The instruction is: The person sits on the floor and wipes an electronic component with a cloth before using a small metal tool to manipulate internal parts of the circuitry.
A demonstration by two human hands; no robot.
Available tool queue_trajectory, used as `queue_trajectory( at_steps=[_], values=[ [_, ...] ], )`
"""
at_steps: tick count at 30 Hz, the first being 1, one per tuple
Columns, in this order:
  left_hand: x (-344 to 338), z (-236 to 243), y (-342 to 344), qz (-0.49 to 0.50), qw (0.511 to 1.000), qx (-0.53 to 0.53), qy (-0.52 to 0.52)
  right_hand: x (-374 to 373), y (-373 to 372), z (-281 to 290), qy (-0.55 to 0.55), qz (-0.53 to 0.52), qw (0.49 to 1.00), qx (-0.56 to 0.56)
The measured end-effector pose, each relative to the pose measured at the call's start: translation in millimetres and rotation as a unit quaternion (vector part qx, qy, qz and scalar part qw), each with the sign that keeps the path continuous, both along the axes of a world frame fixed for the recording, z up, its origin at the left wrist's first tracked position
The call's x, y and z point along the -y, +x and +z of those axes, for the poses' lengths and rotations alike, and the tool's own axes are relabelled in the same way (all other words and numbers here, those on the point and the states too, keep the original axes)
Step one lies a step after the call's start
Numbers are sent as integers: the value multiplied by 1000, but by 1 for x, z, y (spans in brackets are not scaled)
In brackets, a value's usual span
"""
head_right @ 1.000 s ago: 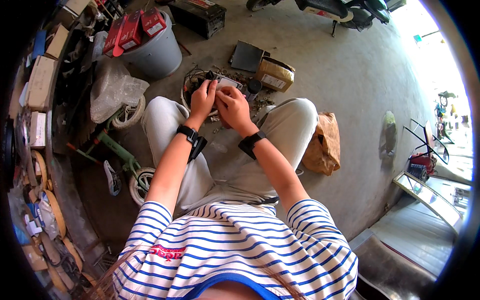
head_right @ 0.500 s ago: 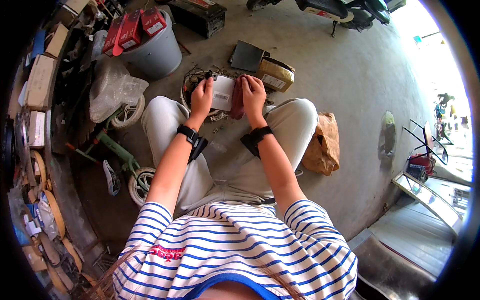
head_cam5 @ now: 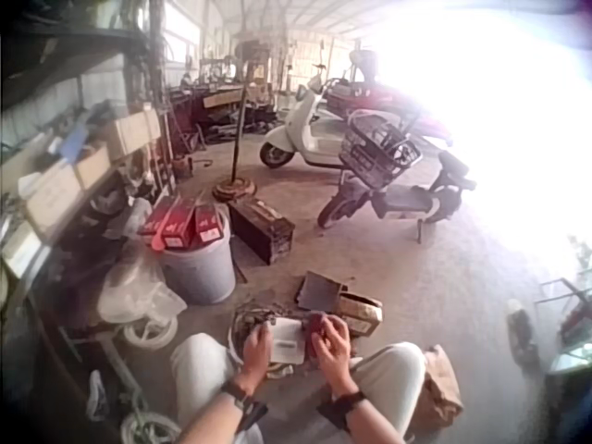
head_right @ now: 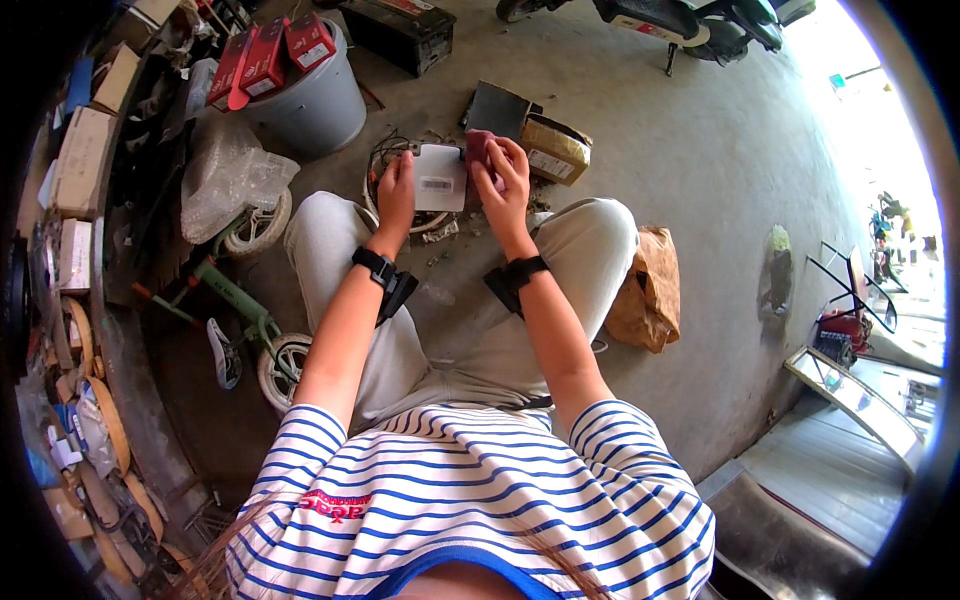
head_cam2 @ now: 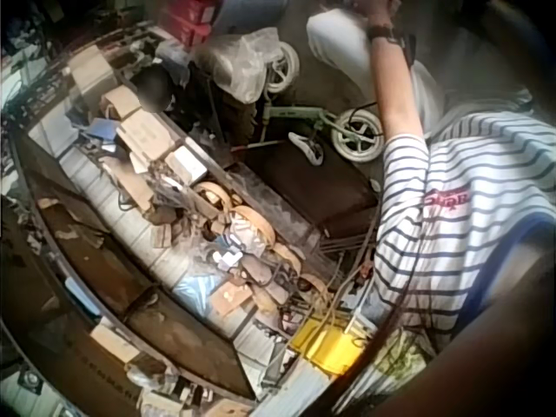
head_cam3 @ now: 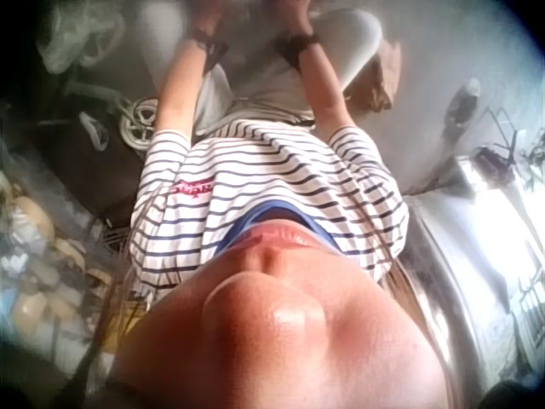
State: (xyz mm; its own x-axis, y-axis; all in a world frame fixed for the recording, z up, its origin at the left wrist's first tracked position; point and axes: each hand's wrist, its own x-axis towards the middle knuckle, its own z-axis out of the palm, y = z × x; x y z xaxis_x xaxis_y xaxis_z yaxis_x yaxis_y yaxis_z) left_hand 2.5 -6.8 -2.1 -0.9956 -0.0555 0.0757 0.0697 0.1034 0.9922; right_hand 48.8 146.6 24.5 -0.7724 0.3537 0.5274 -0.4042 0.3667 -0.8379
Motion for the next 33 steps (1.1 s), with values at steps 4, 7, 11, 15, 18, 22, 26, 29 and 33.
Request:
queue_trajectory(
  at_steps=[4, 7, 11, 15, 18, 22, 26, 29, 33],
  values=[
    [-3, 1, 6, -18, 997, -14, -68, 5, 1, -2, 235, -5, 972, 6],
    [-6, 6, 12, -62, 981, -49, -176, 13, 5, -8, 293, -10, 954, 60],
    [-7, 2, 12, -58, 983, -55, -168, 9, 2, -14, 307, 2, 950, 50],
    [-8, 4, 14, -8, 990, -31, -134, 16, 8, -10, 324, 57, 943, 40],
    [-5, 5, 14, -16, 995, 1, -101, 21, 14, -9, 337, 85, 937, 38],
    [-2, 0, 11, -43, 998, 42, -6, 23, 16, -7, 315, 133, 939, 47],
    [1, -17, 4, -35, 999, -1, -32, 26, 18, -3, 327, 161, 931, 35],
    [3, -26, -1, -42, 998, 7, -38, 26, 18, -2, 334, 161, 928, 24],
    [3, -30, -2, -41, 999, 21, -7, 27, 18, -1, 330, 160, 930, 22]
  ],
)
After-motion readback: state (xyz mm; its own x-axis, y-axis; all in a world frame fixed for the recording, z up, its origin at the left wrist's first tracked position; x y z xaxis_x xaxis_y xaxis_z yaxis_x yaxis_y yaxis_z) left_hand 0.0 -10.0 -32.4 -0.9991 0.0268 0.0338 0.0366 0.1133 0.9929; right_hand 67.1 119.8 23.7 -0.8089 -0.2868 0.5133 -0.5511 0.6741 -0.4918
